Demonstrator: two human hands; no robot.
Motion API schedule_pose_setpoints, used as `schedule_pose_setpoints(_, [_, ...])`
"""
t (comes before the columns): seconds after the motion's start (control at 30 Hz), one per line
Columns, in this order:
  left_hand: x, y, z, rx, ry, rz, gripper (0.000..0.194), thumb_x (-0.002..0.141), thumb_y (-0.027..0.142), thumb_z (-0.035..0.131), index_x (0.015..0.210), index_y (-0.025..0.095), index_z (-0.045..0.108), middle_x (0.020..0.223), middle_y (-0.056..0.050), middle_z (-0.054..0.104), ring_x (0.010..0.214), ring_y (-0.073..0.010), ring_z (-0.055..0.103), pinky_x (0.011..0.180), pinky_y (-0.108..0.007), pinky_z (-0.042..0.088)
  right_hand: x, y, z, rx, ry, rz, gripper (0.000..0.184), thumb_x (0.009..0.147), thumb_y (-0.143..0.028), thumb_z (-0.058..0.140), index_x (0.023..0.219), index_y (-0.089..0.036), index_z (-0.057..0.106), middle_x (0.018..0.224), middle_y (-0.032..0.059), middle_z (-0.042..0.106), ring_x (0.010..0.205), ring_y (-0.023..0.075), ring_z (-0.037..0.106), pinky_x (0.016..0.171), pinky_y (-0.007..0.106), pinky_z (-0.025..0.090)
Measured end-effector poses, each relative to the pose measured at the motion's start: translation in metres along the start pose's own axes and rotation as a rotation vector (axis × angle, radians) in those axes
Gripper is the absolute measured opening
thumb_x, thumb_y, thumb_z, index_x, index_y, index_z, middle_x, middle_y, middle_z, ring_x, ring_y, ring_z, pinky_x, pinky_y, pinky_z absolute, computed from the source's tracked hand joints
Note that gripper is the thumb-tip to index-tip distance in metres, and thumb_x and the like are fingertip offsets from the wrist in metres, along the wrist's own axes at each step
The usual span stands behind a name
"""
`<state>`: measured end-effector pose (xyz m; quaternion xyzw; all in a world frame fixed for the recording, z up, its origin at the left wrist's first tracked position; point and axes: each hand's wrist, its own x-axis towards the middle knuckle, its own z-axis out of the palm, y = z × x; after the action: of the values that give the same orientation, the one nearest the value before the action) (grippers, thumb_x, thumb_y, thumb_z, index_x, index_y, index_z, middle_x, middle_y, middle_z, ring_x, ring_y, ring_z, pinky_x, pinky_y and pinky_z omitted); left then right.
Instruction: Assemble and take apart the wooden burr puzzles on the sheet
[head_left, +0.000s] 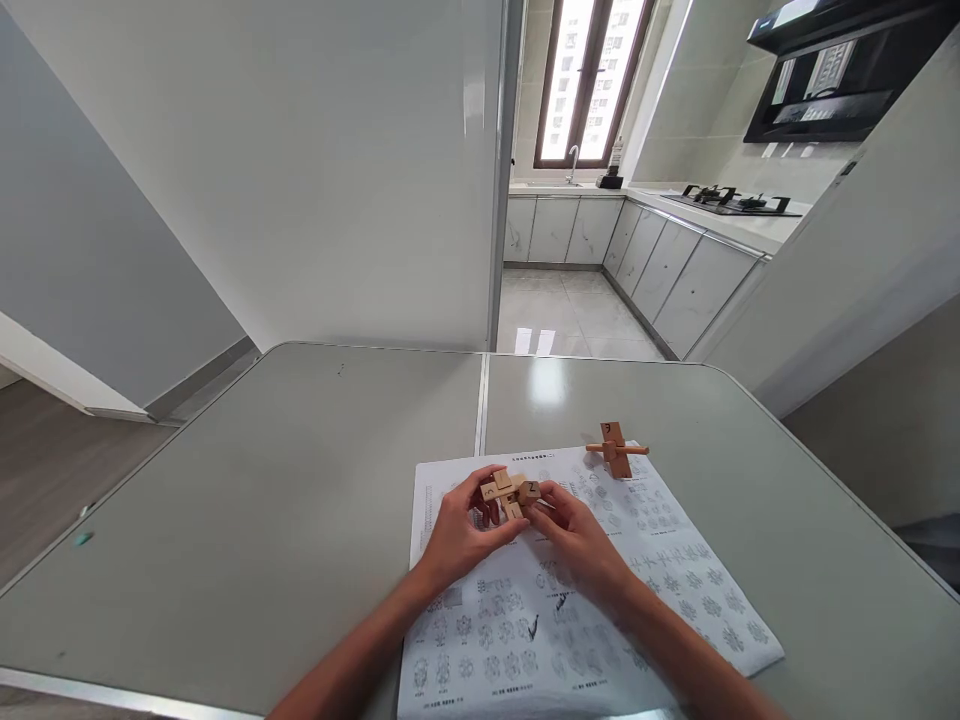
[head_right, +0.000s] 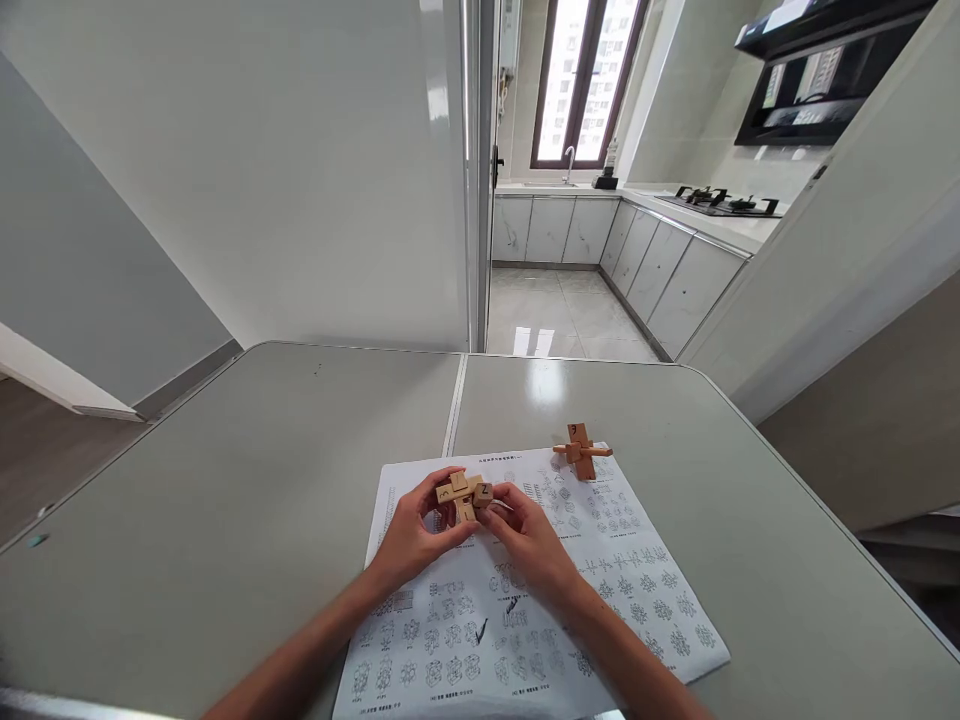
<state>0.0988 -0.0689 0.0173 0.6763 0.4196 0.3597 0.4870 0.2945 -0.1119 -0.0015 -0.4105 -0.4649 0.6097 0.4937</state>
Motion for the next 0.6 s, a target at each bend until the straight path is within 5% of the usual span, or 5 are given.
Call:
schedule_pose_setpoints(0.17, [0.000, -0.001, 0.001, 0.052, 0.016, 0.029, 0.063, 0.079, 0.042, 0.087, 0.133, 0.021, 0.063, 0.101, -0.005, 0.073, 0.077, -0.0150, 0.063, 0.073, -0.029, 0.055, 0.001, -0.007, 0.002, 0.028, 0.014, -0.005, 0.038, 0.094, -0.056, 0.074, 0.117, -0.027, 0.068, 0.125, 0.0085, 0.074, 0.122, 0.0302, 0.067, 0.110, 0.046, 0.050])
schedule_pose_setpoints(0.47, [-0.001, 0.004, 0.001, -0.007, 0.029, 0.006, 0.062, 0.078, 0.040, 0.087, 0.132, 0.021, 0.063, 0.108, -0.007, 0.076, 0.093, -0.0213, 0.071, 0.082, -0.032, 0.058, -0.003, -0.001, 0.009, -0.061, 0.093, -0.052, 0.037, 0.095, -0.052, 0.073, 0.115, -0.027, 0.055, 0.112, 0.0075, 0.079, 0.083, 0.0247, 0.075, 0.083, 0.045, 0.061])
schedule_pose_setpoints(0.6, [-0.001, 0.004, 0.001, -0.011, 0.000, 0.006, 0.063, 0.079, 0.042, 0.087, 0.133, 0.020, 0.063, 0.109, -0.007, 0.076, 0.091, -0.0203, 0.070, 0.080, -0.030, 0.058, -0.004, 0.008, 0.006, -0.203, 0.152, -0.103, 0.042, 0.097, -0.054, 0.070, 0.123, -0.030, 0.048, 0.113, 0.0087, 0.080, 0.097, 0.0286, 0.077, 0.086, 0.046, 0.060])
